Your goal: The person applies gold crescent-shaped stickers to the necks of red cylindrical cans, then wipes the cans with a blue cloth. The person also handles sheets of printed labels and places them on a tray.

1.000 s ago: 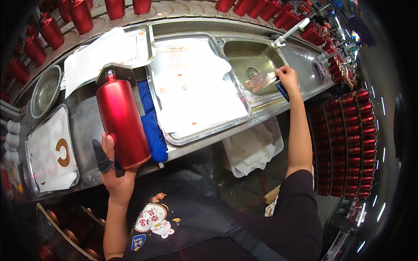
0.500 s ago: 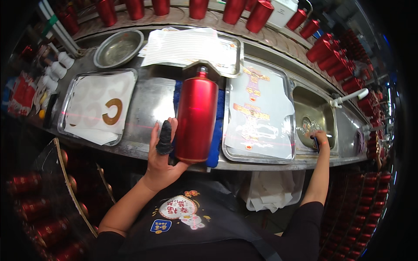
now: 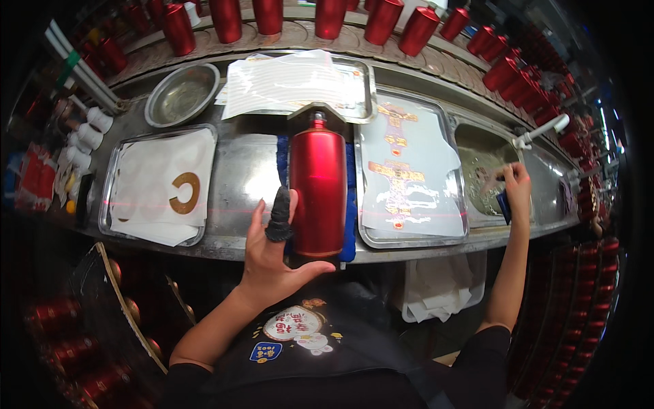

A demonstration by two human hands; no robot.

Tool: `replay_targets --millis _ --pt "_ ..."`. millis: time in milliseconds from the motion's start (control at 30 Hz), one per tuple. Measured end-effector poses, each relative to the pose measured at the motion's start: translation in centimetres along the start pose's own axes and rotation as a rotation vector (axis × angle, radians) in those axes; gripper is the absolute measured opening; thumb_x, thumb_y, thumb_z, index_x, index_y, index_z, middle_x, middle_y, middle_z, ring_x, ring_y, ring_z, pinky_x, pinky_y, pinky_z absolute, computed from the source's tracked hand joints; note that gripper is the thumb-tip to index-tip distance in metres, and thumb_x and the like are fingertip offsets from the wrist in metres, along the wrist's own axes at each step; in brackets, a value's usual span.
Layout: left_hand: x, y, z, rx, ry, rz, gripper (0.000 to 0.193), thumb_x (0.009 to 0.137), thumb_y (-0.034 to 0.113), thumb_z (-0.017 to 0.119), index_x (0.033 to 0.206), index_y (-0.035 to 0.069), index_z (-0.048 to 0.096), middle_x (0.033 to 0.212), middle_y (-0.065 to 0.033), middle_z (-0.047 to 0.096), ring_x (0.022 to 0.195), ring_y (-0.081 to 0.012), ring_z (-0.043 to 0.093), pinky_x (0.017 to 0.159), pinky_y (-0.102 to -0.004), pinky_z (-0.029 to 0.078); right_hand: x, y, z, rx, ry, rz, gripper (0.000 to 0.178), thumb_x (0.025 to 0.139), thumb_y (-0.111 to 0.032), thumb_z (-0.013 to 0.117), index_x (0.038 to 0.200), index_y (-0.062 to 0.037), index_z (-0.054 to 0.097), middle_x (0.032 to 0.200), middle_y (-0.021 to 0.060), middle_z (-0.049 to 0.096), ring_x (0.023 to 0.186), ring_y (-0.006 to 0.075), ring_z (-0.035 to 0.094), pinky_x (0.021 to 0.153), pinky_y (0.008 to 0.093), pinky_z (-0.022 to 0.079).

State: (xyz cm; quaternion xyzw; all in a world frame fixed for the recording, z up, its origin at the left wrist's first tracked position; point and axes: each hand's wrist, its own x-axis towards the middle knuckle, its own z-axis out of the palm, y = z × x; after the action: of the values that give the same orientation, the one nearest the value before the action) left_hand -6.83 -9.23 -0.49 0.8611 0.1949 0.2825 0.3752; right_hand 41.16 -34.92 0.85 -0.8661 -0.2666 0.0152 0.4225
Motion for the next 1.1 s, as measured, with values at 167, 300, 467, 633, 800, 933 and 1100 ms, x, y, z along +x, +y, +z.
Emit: replay_targets --millis 167,300,467,633,800,933,1100 --pt "2.0 0.3 -0.7 -0.519 0.221 -0.149 0.052 0.099 0.028 0.063 0.136 -0.005 0.044 0.136 -0.025 0.058 0.127 -0.0326 0.058 0.108 -0.0437 0.046 -1.9 -10.8 3.3 0.247 -0.167 0.112 0.016 0.095 -0.014 0.061 0.094 0.0013 0.064 0.084 0.0053 0.068 0.068 0.0096 0.059 0.067 0.0255 0.049" --pt "5.8 0.9 -1.6 -0.886 0.121 -0.423 0.04 0.106 0.029 0.048 0.129 -0.003 0.039 0.101 -0.0184 0.07 0.076 -0.0244 0.073 0.067 -0.0348 0.061 -3.2 -19.7 7.2 0.683 -0.409 0.177 0.011 0.097 -0.017 0.061 0.097 -0.0062 0.06 0.07 -0.0003 0.058 0.039 0.0045 0.043 0.037 0.0208 0.031" --pt "10.6 2.3 -1.7 -1.107 -0.057 -0.621 0.067 0.103 0.054 0.044 0.133 -0.004 0.03 0.111 -0.0249 0.062 0.096 -0.0322 0.07 0.074 -0.0424 0.062 -3.9 -27.5 12.0 0.982 -0.59 0.127 0.017 0.102 -0.019 0.054 0.098 -0.0034 0.059 0.052 0.0 0.045 0.038 0.0084 0.039 0.042 0.0242 0.028" --pt "12.1 1.3 -2.3 -1.404 0.114 -0.576 0.046 0.096 0.028 0.068 0.117 -0.001 0.04 0.098 -0.0186 0.066 0.083 -0.0253 0.07 0.073 -0.043 0.062 -7.6 -28.2 14.4 1.152 -0.65 0.126 0.018 0.103 -0.02 0.051 0.1 -0.0035 0.058 0.074 0.0032 0.058 0.039 0.0093 0.04 0.042 0.0242 0.03" --pt "7.9 -0.5 -2.7 -1.155 0.173 -0.602 0.038 0.09 0.007 0.072 0.103 0.001 0.036 0.09 -0.0131 0.067 0.075 -0.0163 0.069 0.07 -0.0358 0.064 -14.9 -23.6 16.6 1.142 -0.589 0.395 0.015 0.104 -0.02 0.05 0.099 -0.0066 0.055 0.061 0.0022 0.053 0.035 0.01 0.039 0.038 0.0248 0.03" --pt "4.3 -0.6 -2.6 -1.016 0.178 -0.639 0.034 0.09 0.001 0.069 0.111 -0.001 0.042 0.086 -0.0104 0.067 0.072 -0.0147 0.069 0.068 -0.0327 0.063 -18.7 -21.2 17.7 1.19 -0.571 0.516 0.013 0.105 -0.018 0.048 0.1 -0.0059 0.051 0.061 0.0023 0.05 0.035 0.0108 0.039 0.036 0.0252 0.032" --pt "2.4 -0.7 -2.3 -0.955 0.167 -0.562 0.044 0.089 -0.001 0.069 0.128 -0.001 0.048 0.088 -0.0085 0.068 0.075 -0.0138 0.068 0.066 -0.0282 0.06 -20.6 -20.5 17.9 1.18 -0.531 0.494 0.012 0.105 -0.017 0.048 0.101 -0.0053 0.049 0.059 0.0011 0.047 0.035 0.0106 0.039 0.037 0.0249 0.033"
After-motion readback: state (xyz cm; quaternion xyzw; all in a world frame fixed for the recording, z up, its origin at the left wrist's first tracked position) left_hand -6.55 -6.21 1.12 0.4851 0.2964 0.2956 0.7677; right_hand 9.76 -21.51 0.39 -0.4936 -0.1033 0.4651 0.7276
